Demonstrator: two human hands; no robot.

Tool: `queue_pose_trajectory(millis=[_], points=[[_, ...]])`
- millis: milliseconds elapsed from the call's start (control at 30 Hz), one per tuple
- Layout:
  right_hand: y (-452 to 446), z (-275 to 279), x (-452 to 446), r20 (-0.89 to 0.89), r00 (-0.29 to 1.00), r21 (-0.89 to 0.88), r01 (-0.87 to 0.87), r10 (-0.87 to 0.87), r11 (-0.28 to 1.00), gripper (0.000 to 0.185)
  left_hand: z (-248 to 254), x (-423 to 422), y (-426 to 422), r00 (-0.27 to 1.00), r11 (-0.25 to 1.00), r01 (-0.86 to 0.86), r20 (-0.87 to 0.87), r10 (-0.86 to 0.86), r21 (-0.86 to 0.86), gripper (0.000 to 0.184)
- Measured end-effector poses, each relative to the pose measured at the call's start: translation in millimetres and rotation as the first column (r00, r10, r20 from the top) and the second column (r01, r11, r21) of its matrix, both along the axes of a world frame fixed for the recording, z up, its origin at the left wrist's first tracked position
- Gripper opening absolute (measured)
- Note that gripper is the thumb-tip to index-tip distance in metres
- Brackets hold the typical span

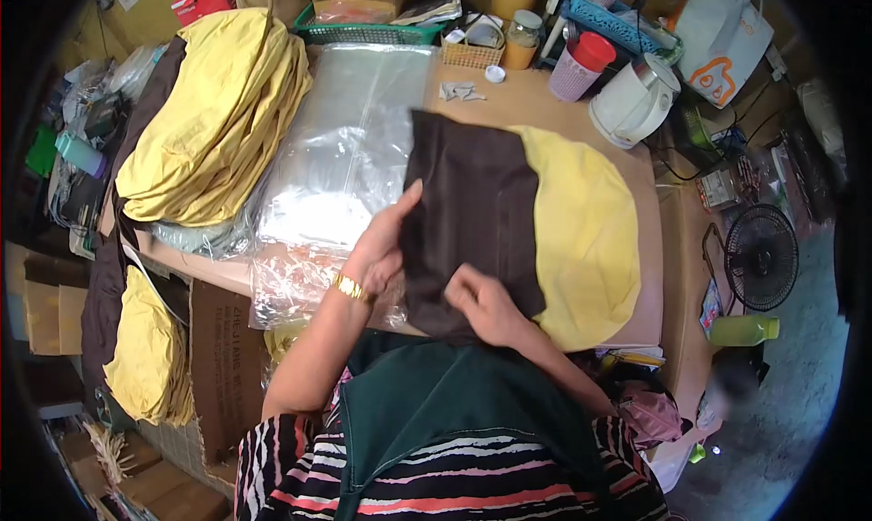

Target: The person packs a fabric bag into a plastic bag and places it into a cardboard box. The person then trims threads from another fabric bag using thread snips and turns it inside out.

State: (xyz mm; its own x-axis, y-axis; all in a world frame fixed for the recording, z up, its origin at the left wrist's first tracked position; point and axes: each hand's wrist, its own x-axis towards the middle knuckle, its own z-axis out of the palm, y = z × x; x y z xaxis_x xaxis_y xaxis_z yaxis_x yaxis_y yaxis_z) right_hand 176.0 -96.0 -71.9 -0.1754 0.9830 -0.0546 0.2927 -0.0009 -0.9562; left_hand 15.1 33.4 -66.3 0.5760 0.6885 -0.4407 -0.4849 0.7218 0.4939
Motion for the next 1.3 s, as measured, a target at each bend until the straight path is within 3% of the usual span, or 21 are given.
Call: queue_pose_trajectory(millis=[67,133,167,200,267,500,667,733,767,833,867,933,967,1000,1033,1067,1133,1167,1233,1267,1300], points=[[3,34,8,0.088,0.919,-0.104,-0.375,0.384,0.921,0.017,12,10,34,0.975,0.998,-0.010,-0.222,0.025,0.066,0.033],[9,49,22,-0.060,0.961,-0.060,-0.272,0.268,0.960,0.013,20,24,46,0.955,0.968,-0.084,-0.258,0.146,0.235,0.035],[23,52,32,0.032,0.985,0.281,-0.173,0.171,0.944,0.007,20,31,44,0.899,0.905,-0.058,-0.371,0.230,0.421,0.033],[35,55,43,-0.099,0.995,0.303,-0.003,0.034,0.953,0.010,24,35,45,0.825,0.804,-0.007,-0.451,0.340,0.594,0.032],[58,87,63,-0.213,0.960,0.284,0.238,-0.181,0.929,0.021,30,40,25,0.947,0.693,0.082,-0.272,0.169,0.717,0.039],[119,90,75,-0.359,0.931,0.348,0.072,0.062,0.935,0.069,53,37,-13,0.973,0.593,0.138,-0.219,0.067,0.793,0.043],[123,81,62,-0.251,0.968,0.334,0.082,0.005,0.939,0.046,54,26,-16,0.939,0.523,0.225,-0.327,0.109,0.822,0.040],[124,82,66,-0.187,0.965,0.262,0.228,-0.183,0.938,0.036,57,9,-19,0.676,0.237,0.631,-0.674,0.299,0.739,0.043],[124,89,74,-0.138,0.931,0.319,0.365,-0.338,0.875,0.028,55,0,-21,0.676,0.236,0.634,-0.676,0.293,0.737,0.043],[141,115,102,-0.263,0.757,0.239,0.652,-0.598,0.720,0.017,49,-26,-28,0.298,0.208,0.904,-0.900,0.318,0.373,0.043],[160,124,127,-0.310,0.803,0.305,0.591,-0.509,0.747,0.015,48,-42,-24,0.308,0.258,0.879,-0.892,0.331,0.400,0.034],[187,160,134,-0.456,0.811,0.358,0.545,-0.367,0.758,0.012,56,-74,-12,0.587,0.520,0.561,-0.752,0.299,0.645,0.029],[205,179,139,-0.488,0.845,0.383,0.433,-0.219,0.816,0.011,73,-92,2,0.562,0.558,0.541,-0.764,0.316,0.629,0.024],[216,205,132,-0.580,0.807,0.420,0.418,-0.117,0.806,0.012,84,-110,10,0.707,0.562,0.299,-0.574,0.412,0.771,0.023],[214,237,124,-0.534,0.841,0.503,0.393,-0.081,0.770,0.015,98,-117,3,0.700,0.482,-0.110,-0.277,0.659,0.869,0.022],[216,261,124,-0.602,0.797,0.483,0.410,-0.047,0.774,0.020,138,-124,-6,0.762,0.439,-0.181,-0.156,0.628,0.880,0.029],[224,290,139,-0.701,0.702,0.546,0.414,0.127,0.728,0.020,201,-108,-37,0.694,0.004,-0.188,0.129,0.708,0.982,0.036],[239,297,170,-0.704,0.672,0.603,0.397,0.229,0.692,0.019,203,-132,-40,0.767,-0.109,-0.047,0.106,0.633,0.993,0.039],[234,286,191,-0.695,0.637,0.660,0.382,0.333,0.647,0.018,202,-140,-43,0.935,-0.242,-0.061,0.140,0.327,0.968,0.038],[222,260,193,-0.657,0.579,0.668,0.149,0.483,0.729,0.017,201,-145,-44,0.982,-0.283,-0.074,0.119,0.147,0.956,0.043],[216,224,188,-0.715,0.659,0.537,0.303,0.235,0.787,0.017,198,-128,-52,0.996,-0.227,-0.040,0.057,0.072,0.973,0.038]])
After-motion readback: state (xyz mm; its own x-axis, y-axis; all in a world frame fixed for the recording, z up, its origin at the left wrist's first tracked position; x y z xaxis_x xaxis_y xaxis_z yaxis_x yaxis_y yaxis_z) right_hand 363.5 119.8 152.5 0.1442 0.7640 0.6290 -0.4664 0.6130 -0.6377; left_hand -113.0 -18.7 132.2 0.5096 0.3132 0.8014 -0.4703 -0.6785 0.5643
